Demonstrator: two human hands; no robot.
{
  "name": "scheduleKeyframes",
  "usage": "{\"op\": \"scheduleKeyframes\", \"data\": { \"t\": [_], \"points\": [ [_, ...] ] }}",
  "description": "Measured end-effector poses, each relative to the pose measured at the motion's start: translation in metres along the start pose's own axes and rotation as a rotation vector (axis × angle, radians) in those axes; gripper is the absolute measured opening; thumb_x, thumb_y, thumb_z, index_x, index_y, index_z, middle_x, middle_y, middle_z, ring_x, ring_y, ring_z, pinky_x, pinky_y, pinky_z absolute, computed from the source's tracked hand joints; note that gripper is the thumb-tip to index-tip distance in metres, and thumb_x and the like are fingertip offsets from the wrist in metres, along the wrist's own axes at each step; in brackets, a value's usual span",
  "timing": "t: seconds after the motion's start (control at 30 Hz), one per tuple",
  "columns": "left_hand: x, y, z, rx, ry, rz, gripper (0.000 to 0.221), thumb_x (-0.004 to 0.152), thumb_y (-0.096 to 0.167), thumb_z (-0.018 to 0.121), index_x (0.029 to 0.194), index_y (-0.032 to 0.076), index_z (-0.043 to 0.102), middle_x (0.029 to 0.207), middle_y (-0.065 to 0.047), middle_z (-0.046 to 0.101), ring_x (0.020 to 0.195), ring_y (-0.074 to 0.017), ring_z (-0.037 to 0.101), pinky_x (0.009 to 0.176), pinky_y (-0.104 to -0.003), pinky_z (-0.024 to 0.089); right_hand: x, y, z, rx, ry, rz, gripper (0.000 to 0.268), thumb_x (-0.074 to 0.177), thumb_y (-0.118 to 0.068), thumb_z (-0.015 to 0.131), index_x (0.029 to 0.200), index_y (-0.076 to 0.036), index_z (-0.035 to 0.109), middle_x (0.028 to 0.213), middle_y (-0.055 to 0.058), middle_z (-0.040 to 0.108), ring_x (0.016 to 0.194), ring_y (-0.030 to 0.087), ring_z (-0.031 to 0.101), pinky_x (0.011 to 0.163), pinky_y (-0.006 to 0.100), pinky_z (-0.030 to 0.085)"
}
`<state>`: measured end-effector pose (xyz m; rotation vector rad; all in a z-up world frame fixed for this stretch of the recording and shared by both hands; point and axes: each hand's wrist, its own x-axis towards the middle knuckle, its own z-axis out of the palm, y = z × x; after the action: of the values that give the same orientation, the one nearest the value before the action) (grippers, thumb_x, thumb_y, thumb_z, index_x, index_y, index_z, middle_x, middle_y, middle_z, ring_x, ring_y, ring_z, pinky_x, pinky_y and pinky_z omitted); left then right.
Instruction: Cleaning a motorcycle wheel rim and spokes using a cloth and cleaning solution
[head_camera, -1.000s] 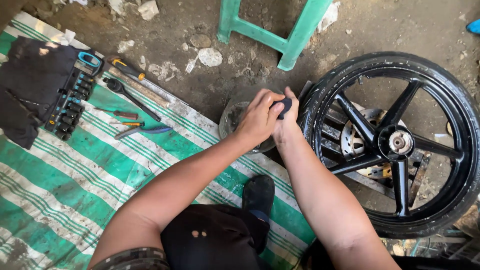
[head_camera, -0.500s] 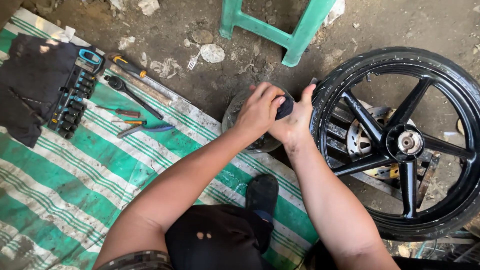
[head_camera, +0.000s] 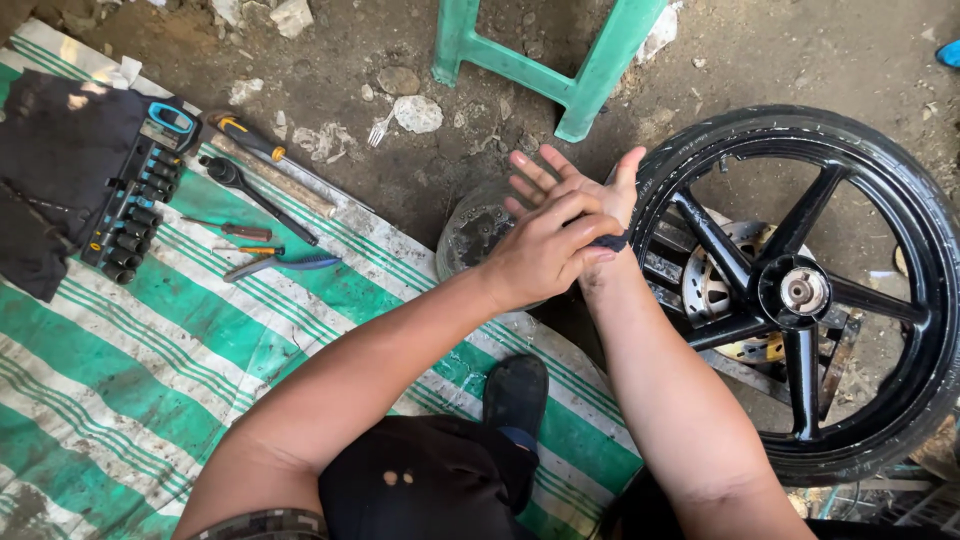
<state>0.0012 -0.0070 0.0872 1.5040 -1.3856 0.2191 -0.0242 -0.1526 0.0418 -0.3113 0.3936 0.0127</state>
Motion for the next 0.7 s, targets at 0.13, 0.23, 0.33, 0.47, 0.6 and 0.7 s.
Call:
{"op": "scheduleKeyframes", "data": {
  "t": [0.13, 0.23, 0.33, 0.47, 0.6, 0.7],
  "points": [
    [-0.015, -0.032, 0.012, 0.07, -0.05, 0.081, 0.026, 0.112, 0.035, 0.067, 0.128, 0.016, 0.074, 0.122, -0.01, 0.067, 0.114, -0.0393, 0.074, 0.095, -0.048, 0.066, -0.024, 0.022, 0.03, -0.105, -0.051, -0.039, 0.142, 0.07, -0.101, 0.026, 0.169, 0.002, 0.034, 0.164, 0.035, 0.052, 0.136, 0.047, 0.059, 0.11, 0.064, 0.051],
    [-0.026, -0.047, 0.004, 0.063, -0.083, 0.065, 0.022, 0.113, 0.03, 0.068, 0.124, 0.014, 0.077, 0.118, -0.013, 0.068, 0.106, -0.0405, 0.076, 0.09, -0.047, 0.066, -0.034, 0.026, 0.033, -0.003, -0.09, -0.013, 0.128, 0.08, -0.099, 0.035, 0.159, 0.002, 0.042, 0.151, 0.037, 0.061, 0.129, 0.05, 0.066, 0.105, 0.064, 0.057],
    [-0.031, -0.056, -0.019, 0.107, -0.111, 0.052, 0.019, 0.112, 0.027, 0.069, 0.123, 0.013, 0.077, 0.117, -0.011, 0.068, 0.103, -0.0385, 0.078, 0.087, -0.047, 0.068, -0.044, 0.023, 0.051, 0.193, 0.057, 0.011, 0.144, 0.067, -0.107, 0.033, 0.177, -0.015, 0.017, 0.18, 0.034, 0.02, 0.162, 0.054, 0.032, 0.129, 0.08, 0.024],
    [-0.015, -0.036, -0.014, 0.096, -0.082, 0.025, 0.024, 0.114, 0.038, 0.064, 0.126, 0.022, 0.077, 0.119, -0.004, 0.068, 0.105, -0.033, 0.078, 0.089, -0.044, 0.067, -0.039, 0.025, 0.05, 0.101, -0.097, 0.022, 0.14, 0.071, -0.105, 0.031, 0.17, -0.005, 0.033, 0.144, 0.026, 0.059, 0.127, 0.043, 0.061, 0.11, 0.062, 0.054],
    [-0.013, -0.035, 0.008, 0.164, -0.091, 0.099, 0.02, 0.106, 0.043, 0.074, 0.12, 0.029, 0.078, 0.114, -0.002, 0.067, 0.099, -0.0316, 0.079, 0.087, -0.046, 0.069, -0.023, 0.028, 0.015, -0.009, -0.255, 0.015, 0.129, 0.081, -0.099, 0.037, 0.157, 0.003, 0.052, 0.158, 0.04, 0.056, 0.14, 0.053, 0.06, 0.114, 0.063, 0.053],
    [-0.026, -0.051, 0.026, 0.187, -0.083, 0.104, 0.017, 0.106, 0.043, 0.071, 0.113, 0.029, 0.076, 0.108, 0.0, 0.065, 0.091, -0.0286, 0.079, 0.082, -0.043, 0.069, -0.035, 0.029, 0.021, -0.011, -0.091, -0.022, 0.128, 0.077, -0.099, 0.038, 0.156, 0.002, 0.048, 0.155, 0.038, 0.058, 0.132, 0.052, 0.064, 0.104, 0.064, 0.058]
  ]
}}
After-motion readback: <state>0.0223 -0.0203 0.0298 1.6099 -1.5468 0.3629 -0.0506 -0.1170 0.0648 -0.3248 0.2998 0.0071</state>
